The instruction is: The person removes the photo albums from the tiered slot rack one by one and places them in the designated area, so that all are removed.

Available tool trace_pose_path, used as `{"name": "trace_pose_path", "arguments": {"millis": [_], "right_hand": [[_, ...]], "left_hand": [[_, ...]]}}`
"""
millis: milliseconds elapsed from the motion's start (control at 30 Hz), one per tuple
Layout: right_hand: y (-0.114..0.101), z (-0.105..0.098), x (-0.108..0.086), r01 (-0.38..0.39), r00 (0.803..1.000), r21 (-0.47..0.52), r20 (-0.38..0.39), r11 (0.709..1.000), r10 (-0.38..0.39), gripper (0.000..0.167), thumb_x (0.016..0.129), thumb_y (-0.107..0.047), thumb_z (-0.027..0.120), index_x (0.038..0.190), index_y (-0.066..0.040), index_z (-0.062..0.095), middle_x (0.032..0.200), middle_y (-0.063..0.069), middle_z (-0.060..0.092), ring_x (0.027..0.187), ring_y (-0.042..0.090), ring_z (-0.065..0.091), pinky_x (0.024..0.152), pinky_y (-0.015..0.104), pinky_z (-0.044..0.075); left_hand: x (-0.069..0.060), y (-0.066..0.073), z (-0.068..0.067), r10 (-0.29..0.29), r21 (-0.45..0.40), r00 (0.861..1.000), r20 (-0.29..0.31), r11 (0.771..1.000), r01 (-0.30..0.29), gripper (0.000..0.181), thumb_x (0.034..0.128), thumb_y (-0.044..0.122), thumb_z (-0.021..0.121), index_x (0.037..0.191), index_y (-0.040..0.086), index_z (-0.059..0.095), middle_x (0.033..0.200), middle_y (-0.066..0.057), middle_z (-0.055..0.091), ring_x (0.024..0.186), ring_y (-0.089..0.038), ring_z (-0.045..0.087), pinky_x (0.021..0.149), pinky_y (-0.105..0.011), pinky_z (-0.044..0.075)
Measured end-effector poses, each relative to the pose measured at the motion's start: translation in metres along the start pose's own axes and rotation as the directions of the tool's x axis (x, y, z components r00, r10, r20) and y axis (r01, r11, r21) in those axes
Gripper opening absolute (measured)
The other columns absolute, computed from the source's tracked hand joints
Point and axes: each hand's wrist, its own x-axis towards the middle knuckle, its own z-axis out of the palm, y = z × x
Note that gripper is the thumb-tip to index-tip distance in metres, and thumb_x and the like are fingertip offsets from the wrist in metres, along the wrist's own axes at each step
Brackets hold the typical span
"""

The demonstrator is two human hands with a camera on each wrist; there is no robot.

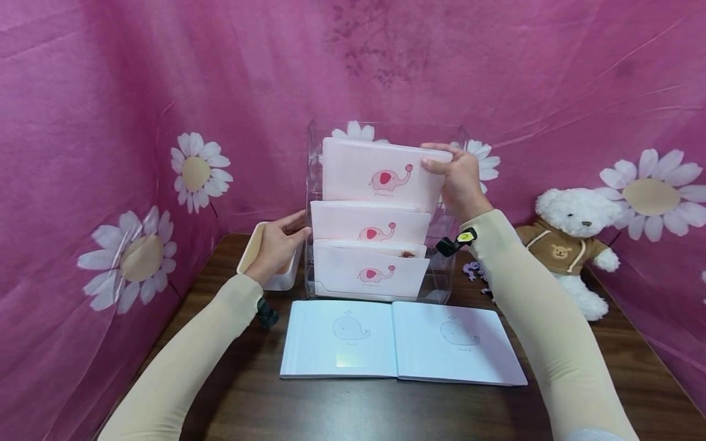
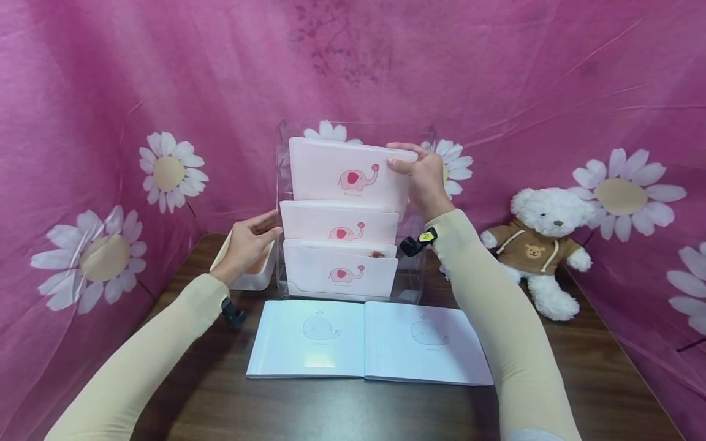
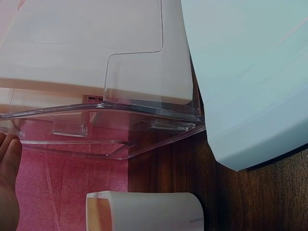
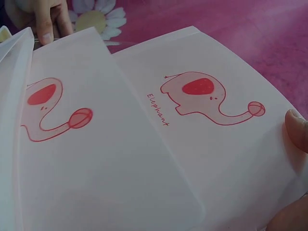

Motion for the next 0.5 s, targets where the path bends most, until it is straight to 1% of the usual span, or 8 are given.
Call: {"name": "trace_pose_path", "arguments": {"millis": [133,267,500], "right_hand": [[-0.005,0.000,-0.001,0.029,1.000,0.014,-0.010,0.999,-0.029,0.025,0.083,0.002,0.079,0.106,-0.008,0.078,0.092,0.001,0.078,0.085,0.016,0.075,0.073,0.029,0.063],[-0.011,0.001,-0.002,0.065,0.998,0.057,-0.018,0.996,-0.064,0.024,0.081,0.005,0.079,0.102,-0.006,0.078,0.085,0.003,0.079,0.079,0.015,0.076,0.071,0.028,0.063],[-0.023,0.001,-0.005,0.126,0.991,0.129,-0.050,0.984,-0.121,0.021,0.082,0.010,0.076,0.096,-0.005,0.079,0.082,0.005,0.078,0.075,0.017,0.075,0.067,0.027,0.062]], "left_hand": [[0.000,-0.001,0.000,-0.007,-0.011,1.000,-0.002,1.000,0.007,0.054,0.0964,0.015,0.070,0.148,0.014,0.053,0.146,-0.011,0.060,0.134,-0.024,0.059,0.111,-0.040,0.051],[0.000,-0.001,0.001,-0.003,-0.016,1.000,-0.008,1.000,0.003,0.054,0.0960,0.014,0.070,0.147,0.014,0.054,0.145,-0.012,0.061,0.134,-0.024,0.060,0.111,-0.040,0.051],[0.001,-0.002,0.001,-0.003,-0.021,1.000,-0.010,1.000,0.002,0.053,0.0961,0.014,0.070,0.147,0.013,0.055,0.144,-0.012,0.062,0.133,-0.024,0.060,0.110,-0.039,0.052]]}}
